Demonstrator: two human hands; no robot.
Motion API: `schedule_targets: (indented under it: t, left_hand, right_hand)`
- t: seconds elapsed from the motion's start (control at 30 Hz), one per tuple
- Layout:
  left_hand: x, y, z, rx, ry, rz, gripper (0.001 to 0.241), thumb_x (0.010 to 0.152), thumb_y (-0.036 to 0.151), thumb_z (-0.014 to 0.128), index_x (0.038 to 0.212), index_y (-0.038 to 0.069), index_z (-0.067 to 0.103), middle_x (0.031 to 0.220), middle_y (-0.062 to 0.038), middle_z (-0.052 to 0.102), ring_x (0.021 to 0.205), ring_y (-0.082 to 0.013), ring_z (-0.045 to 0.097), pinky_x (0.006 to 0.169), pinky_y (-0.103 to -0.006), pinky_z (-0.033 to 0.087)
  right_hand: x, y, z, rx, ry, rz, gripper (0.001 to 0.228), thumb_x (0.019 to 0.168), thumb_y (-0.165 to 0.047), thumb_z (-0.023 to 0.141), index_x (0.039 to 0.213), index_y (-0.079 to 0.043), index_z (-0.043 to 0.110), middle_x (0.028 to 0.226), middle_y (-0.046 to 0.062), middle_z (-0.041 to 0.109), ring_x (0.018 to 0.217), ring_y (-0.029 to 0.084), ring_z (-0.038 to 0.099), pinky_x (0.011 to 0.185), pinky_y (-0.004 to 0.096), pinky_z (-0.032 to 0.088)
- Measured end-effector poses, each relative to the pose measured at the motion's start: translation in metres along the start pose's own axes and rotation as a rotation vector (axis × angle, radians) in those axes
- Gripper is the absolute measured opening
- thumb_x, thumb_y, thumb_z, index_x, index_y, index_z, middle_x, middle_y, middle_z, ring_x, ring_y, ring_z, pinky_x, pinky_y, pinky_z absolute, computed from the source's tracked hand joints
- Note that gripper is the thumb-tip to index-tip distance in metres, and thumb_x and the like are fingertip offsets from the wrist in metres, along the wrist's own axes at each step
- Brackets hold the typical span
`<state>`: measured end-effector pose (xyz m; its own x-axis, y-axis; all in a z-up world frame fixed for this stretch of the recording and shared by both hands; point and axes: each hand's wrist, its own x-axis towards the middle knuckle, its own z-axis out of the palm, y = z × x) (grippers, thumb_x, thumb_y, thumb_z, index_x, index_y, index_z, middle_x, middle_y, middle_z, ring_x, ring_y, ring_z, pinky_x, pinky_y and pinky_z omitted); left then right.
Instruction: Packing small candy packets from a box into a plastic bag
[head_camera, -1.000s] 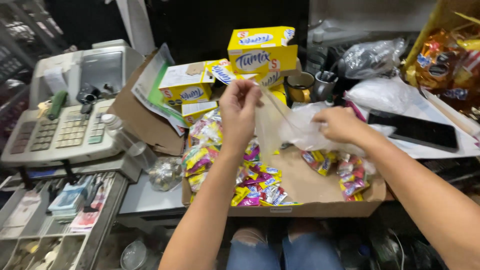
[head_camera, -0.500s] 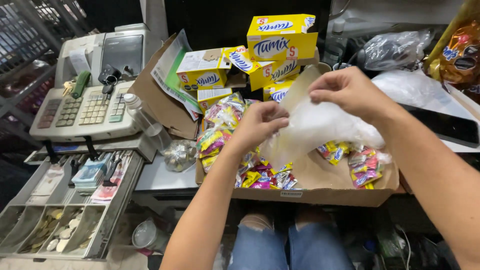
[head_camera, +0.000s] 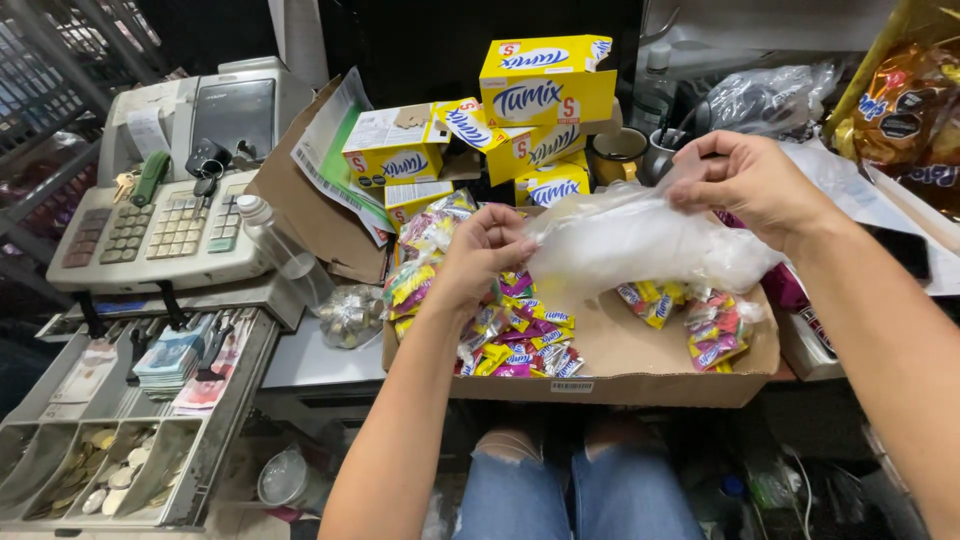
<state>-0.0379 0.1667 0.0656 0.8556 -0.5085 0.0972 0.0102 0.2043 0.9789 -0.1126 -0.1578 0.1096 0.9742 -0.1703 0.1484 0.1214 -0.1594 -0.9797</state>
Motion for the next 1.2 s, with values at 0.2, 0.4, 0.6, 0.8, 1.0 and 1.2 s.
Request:
schedule_targets:
  t: [0.2, 0.4, 0.6, 0.8, 1.0, 1.2]
  left_hand:
    - [0.003, -0.014, -0.001, -0.054, 0.030, 0.136, 0.027, 0.084, 0.001, 0.082, 0.089, 0.009, 0.056, 0.071, -0.001, 0.057, 0.064, -0.0122, 0.056, 0.057, -0.0269, 0.049]
    - [0.007, -0.030, 0.001, -0.083, 0.116, 0.206, 0.036, 0.079, -0.001, 0.085, 0.104, 0.006, 0.061, 0.074, -0.007, 0.070, 0.060, -0.0113, 0.067, 0.051, -0.0214, 0.057]
    - [-0.007, -0.012, -0.001, 0.627, 0.498, 0.465, 0.042, 0.079, 0.018, 0.089, 0.110, 0.010, 0.060, 0.097, -0.009, 0.064, 0.092, -0.0258, 0.066, 0.080, -0.0388, 0.055]
    - [-0.020, -0.004, 0.035, 0.782, 0.365, 0.673, 0.036, 0.079, 0.050, 0.085, 0.066, 0.020, 0.070, 0.096, -0.001, 0.062, 0.094, -0.0243, 0.067, 0.096, -0.0340, 0.047]
    - [-0.005, -0.020, 0.030, 0.472, 0.162, 0.589, 0.020, 0.087, 0.028, 0.084, 0.081, 0.012, 0.073, 0.097, -0.008, 0.065, 0.099, -0.0234, 0.067, 0.099, -0.0351, 0.045]
    - [-0.015, -0.011, 0.028, 0.439, 0.141, 0.482, 0.018, 0.089, 0.030, 0.082, 0.080, 0.016, 0.075, 0.097, -0.004, 0.065, 0.098, -0.0177, 0.064, 0.087, -0.0339, 0.046]
  right_hand:
    - [0.005, 0.013, 0.010, 0.070, -0.065, -0.035, 0.048, 0.081, -0.001, 0.080, 0.119, -0.008, 0.051, 0.075, 0.011, 0.067, 0.067, 0.019, 0.067, 0.068, 0.028, 0.058]
    - [0.004, 0.014, 0.033, -0.026, -0.052, -0.210, 0.060, 0.078, 0.004, 0.083, 0.130, -0.005, 0.053, 0.079, 0.011, 0.068, 0.069, 0.015, 0.070, 0.063, 0.025, 0.060]
    - [0.003, 0.016, 0.058, 0.105, -0.152, -0.220, 0.071, 0.072, 0.006, 0.086, 0.132, -0.006, 0.050, 0.075, 0.010, 0.067, 0.065, 0.018, 0.071, 0.059, 0.028, 0.061]
    - [-0.010, 0.004, 0.098, 0.075, -0.261, -0.199, 0.076, 0.069, 0.011, 0.087, 0.131, -0.008, 0.047, 0.074, 0.010, 0.063, 0.065, 0.016, 0.068, 0.059, 0.029, 0.061]
    - [-0.026, -0.010, 0.112, -0.021, -0.354, -0.169, 0.071, 0.070, 0.010, 0.087, 0.130, -0.006, 0.053, 0.075, 0.008, 0.064, 0.065, 0.016, 0.067, 0.060, 0.029, 0.061]
    - [-0.026, -0.009, 0.099, -0.052, -0.361, -0.143, 0.068, 0.071, 0.008, 0.086, 0.129, -0.003, 0.052, 0.072, 0.017, 0.070, 0.063, 0.021, 0.069, 0.064, 0.034, 0.061]
